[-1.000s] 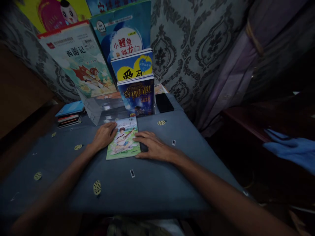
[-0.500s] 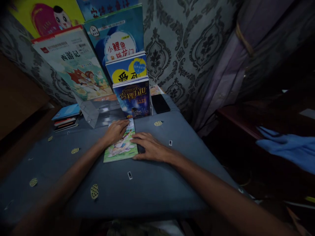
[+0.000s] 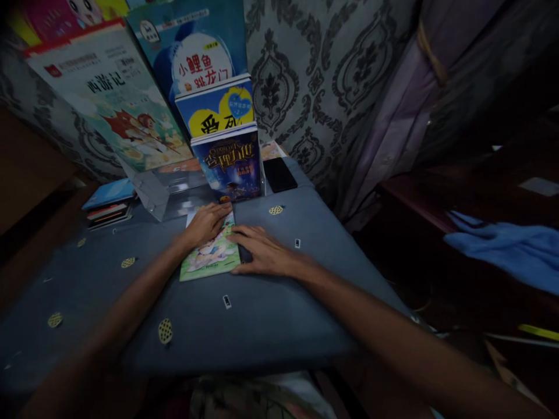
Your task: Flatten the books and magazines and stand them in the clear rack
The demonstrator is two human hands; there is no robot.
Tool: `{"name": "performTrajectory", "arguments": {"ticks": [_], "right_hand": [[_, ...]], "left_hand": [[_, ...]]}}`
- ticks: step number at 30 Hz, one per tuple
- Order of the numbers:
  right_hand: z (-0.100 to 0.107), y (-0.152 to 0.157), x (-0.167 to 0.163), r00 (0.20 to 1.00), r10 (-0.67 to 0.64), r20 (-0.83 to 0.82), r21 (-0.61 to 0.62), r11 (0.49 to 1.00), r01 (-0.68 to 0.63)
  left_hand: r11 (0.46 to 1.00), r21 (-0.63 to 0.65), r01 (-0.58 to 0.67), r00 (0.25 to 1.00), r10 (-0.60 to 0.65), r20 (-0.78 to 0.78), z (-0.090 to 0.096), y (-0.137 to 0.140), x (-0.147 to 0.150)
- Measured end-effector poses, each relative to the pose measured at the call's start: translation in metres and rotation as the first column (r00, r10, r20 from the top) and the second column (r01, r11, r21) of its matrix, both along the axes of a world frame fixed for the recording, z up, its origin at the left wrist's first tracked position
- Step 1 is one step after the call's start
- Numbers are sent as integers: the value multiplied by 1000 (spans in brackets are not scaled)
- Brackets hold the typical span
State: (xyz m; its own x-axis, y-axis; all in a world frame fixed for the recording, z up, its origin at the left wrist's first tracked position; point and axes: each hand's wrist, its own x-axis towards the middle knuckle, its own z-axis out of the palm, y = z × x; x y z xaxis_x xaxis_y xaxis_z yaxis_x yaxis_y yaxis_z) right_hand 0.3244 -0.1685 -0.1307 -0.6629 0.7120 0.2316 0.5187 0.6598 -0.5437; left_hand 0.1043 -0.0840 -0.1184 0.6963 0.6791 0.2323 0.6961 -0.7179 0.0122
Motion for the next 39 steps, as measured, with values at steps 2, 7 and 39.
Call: {"name": "performTrajectory", "arguments": {"ticks": [2,7,39], "right_hand": [[1,-1,-1,1000,-15,-8,-8,1000,15],[0,-2,-2,999,-34,-35,-48,998,33],[-11,5,2,1000,-2,31,25,1000,1]], "left_hand": [[999,-20,25,1000,-24,15,0,-6,-1],[992,-59,108,993,-105,54,2,-25,-3],[973,-210,92,977,-47,209,6,-45,-70]]}}
